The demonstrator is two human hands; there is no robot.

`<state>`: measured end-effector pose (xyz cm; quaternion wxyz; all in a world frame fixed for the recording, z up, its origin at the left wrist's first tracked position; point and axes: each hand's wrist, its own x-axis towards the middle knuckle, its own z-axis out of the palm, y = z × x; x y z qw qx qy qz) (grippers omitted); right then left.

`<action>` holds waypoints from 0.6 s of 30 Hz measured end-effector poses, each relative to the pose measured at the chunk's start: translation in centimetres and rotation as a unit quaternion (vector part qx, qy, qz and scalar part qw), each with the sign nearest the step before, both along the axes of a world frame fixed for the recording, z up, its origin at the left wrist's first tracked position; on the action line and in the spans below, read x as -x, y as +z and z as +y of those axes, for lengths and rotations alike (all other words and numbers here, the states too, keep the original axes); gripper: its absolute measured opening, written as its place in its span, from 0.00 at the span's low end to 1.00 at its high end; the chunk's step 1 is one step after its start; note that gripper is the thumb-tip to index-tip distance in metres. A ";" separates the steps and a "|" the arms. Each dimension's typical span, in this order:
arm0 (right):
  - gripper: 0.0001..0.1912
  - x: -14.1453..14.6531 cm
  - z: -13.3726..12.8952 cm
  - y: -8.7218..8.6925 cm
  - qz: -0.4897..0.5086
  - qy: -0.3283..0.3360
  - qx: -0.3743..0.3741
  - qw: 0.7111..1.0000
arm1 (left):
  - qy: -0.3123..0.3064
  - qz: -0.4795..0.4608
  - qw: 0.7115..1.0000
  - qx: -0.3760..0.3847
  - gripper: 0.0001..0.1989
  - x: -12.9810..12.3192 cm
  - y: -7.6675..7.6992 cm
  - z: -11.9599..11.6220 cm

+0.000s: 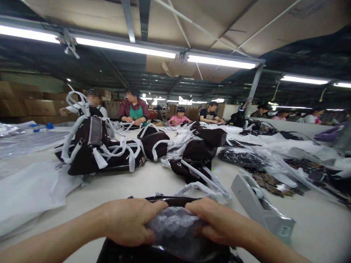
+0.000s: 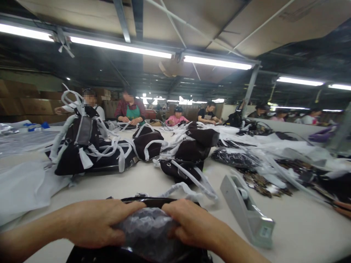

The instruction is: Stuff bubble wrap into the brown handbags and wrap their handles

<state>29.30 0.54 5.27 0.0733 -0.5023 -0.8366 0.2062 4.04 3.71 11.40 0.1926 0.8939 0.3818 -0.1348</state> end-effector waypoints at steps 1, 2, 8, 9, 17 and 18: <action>0.05 0.1 0.0 -0.2 0.022 0.005 -0.005 1.000 | 0.006 -0.001 0.999 0.036 0.30 -0.3 0.3 0.5; 0.03 0.2 0.1 -0.3 0.044 0.007 -0.008 0.999 | 0.011 -0.017 0.997 0.078 0.34 -0.6 0.2 1.0; 0.14 -0.9 0.8 0.7 0.043 -0.006 0.000 0.999 | 0.093 -0.145 0.984 0.038 0.18 -0.4 -1.7 1.1; 0.22 -1.3 1.0 1.0 0.029 -0.007 0.012 0.999 | 0.088 -0.138 0.987 0.000 0.11 -0.2 -1.7 0.7; 0.31 -3.1 2.1 2.2 -0.001 0.034 0.060 0.998 | 0.076 -0.115 0.986 -0.089 0.13 1.6 -2.4 0.3; 0.28 -2.9 2.0 2.0 -0.011 0.031 0.042 0.999 | 0.074 -0.105 0.985 -0.118 0.14 1.7 -2.8 0.4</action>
